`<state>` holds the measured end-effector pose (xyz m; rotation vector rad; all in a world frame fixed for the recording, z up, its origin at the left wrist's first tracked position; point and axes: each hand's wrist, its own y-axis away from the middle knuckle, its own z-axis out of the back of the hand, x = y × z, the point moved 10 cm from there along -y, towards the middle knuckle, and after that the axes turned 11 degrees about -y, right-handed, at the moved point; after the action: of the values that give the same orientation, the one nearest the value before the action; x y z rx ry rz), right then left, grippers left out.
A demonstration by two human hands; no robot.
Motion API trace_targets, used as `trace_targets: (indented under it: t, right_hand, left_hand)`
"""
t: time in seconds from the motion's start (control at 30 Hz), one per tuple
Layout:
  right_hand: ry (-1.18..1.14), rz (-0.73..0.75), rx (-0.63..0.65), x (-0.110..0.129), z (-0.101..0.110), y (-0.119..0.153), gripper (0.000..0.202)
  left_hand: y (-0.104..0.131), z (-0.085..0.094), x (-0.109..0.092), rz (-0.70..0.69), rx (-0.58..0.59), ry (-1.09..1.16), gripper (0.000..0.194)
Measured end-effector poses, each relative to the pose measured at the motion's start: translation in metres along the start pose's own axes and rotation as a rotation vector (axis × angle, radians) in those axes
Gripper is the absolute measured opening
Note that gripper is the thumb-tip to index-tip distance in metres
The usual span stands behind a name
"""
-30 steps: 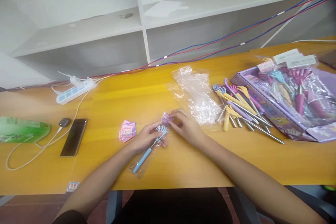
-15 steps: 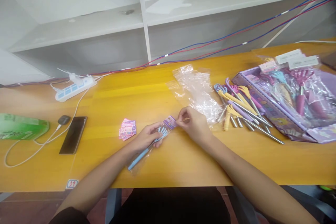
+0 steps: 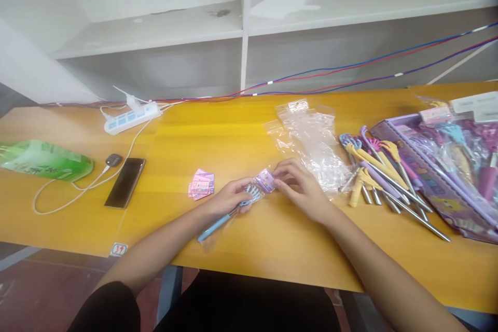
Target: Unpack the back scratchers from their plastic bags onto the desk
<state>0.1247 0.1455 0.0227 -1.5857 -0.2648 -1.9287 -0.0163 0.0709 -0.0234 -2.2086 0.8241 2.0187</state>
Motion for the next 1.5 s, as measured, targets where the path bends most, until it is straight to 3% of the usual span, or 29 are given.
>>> trace_targets:
  t: [0.2,0.33,0.4,0.47,0.53,0.6,0.67,0.73,0.8,0.87,1.0,1.07,1.2,1.37,1.5]
  right_hand:
    - [0.027,0.041,-0.103,0.004,0.01,-0.003,0.021]
    - [0.101,0.149,-0.487,0.03,0.051,0.005,0.023]
    - [0.013,0.107,-0.529,0.039,0.05,0.0,0.026]
    - [-0.072,-0.003,-0.328,0.046,0.014,-0.022,0.03]
    - [-0.086,-0.078,-0.036,0.057,-0.044,-0.047,0.028]
    - [-0.042,-0.073,0.193,0.07,-0.099,-0.07,0.018]
    - [0.078,-0.042,0.336,0.078,-0.141,-0.089,0.008]
    - [0.29,-0.001,0.359,0.081,-0.158,-0.102,0.008]
    - [0.482,0.06,0.281,0.086,-0.15,-0.102,0.014]
    - [0.529,0.16,0.173,0.096,-0.127,-0.084,0.016]
    - [0.402,0.263,0.066,0.094,-0.086,-0.017,0.016]
    - [0.403,0.206,0.131,0.077,-0.091,0.018,0.015]
    - [0.392,0.064,0.255,0.042,-0.127,0.073,0.031]
    - [0.308,0.062,0.13,0.036,-0.141,0.095,0.01]
    - [0.318,0.128,0.123,0.045,-0.14,0.104,0.012]
  left_hand:
    - [0.002,-0.003,-0.006,-0.057,0.013,-0.037,0.045]
    - [0.0,0.0,-0.007,-0.102,-0.01,0.001,0.038]
    - [-0.002,0.001,-0.001,-0.089,-0.018,0.024,0.04]
    - [-0.004,0.002,0.005,-0.08,-0.024,0.034,0.042]
    - [-0.005,0.005,0.007,-0.082,-0.051,-0.006,0.039]
    - [-0.003,0.009,0.005,-0.093,-0.094,-0.094,0.031]
    - [0.0,0.012,0.001,-0.102,-0.12,-0.177,0.026]
    - [0.001,0.012,-0.002,-0.11,-0.123,-0.229,0.026]
    - [0.0,0.015,-0.003,-0.126,-0.159,-0.221,0.028]
    - [-0.002,0.022,-0.003,-0.153,-0.24,-0.152,0.026]
    - [-0.005,0.036,0.0,-0.204,-0.396,0.07,0.017]
    - [-0.004,0.042,0.0,-0.23,-0.443,0.182,0.02]
    - [0.005,0.053,-0.01,-0.342,-0.559,0.246,0.021]
    - [0.015,0.063,-0.018,-0.412,-0.663,0.219,0.018]
    - [0.018,0.073,-0.018,-0.421,-0.724,0.273,0.016]
